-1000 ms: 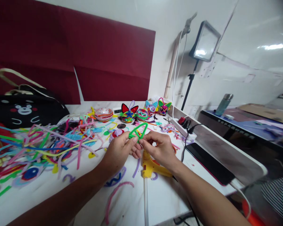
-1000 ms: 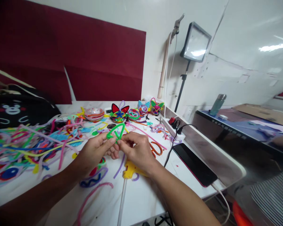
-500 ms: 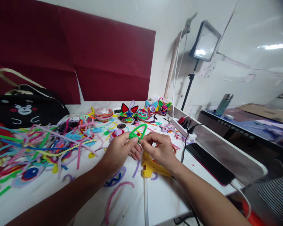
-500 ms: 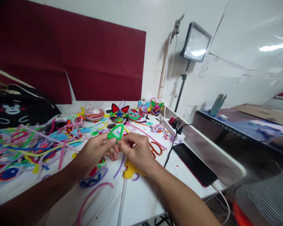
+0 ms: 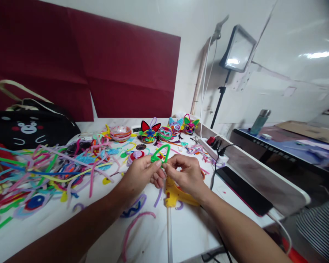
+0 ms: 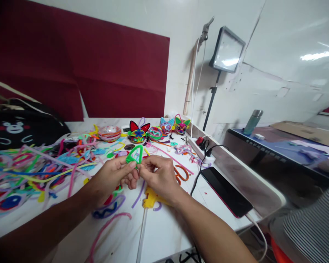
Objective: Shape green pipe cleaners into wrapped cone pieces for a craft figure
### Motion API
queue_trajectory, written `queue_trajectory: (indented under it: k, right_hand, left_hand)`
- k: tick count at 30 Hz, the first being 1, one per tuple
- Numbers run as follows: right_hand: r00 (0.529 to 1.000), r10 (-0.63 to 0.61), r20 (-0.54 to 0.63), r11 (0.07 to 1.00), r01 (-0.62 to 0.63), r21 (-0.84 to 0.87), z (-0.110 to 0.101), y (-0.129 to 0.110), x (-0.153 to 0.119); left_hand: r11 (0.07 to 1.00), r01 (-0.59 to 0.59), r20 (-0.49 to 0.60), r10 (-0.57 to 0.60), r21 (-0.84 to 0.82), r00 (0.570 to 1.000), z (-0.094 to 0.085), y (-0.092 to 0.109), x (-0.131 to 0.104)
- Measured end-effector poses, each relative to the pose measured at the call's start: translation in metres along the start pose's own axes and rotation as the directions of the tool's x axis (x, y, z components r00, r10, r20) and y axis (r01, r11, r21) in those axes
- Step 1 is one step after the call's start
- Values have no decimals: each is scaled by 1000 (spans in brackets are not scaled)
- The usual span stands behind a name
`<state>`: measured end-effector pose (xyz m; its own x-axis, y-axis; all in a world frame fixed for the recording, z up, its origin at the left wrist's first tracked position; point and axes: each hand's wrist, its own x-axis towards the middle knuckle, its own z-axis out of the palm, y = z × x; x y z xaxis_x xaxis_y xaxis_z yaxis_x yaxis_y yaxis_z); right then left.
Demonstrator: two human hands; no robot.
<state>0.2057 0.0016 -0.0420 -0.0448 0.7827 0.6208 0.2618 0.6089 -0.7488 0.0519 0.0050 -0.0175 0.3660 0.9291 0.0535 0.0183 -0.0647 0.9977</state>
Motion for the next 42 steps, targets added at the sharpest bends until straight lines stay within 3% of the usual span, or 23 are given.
queue_trajectory:
  k: [3, 7, 11, 25, 33, 42]
  right_hand:
    - [997, 74, 14, 994, -75, 75, 0, 0, 1]
    - [985, 165, 54, 962, -173, 211, 0, 2, 4]
    - [976, 209, 58, 947, -217, 238, -1, 3, 6]
    - [955, 274, 112, 925, -294, 241, -4, -4, 9]
    - [932, 302, 198, 884, -352, 308, -6, -3, 14]
    - [919, 340, 201, 862, -390, 324, -6, 1, 15]
  left_hand:
    - [999, -6, -6, 6, 35, 1000, -2, 1, 2]
    - [990, -107, -85, 115, 90, 990, -8, -3, 8]
    - [981, -175, -124, 185, 82, 975, -13, -6, 12]
    - [987, -161, -173, 160, 9, 972, -8, -3, 10]
    - [978, -96, -221, 54, -185, 974, -5, 0, 10]
    - [970, -55, -178, 12, -238, 984, -3, -1, 7]
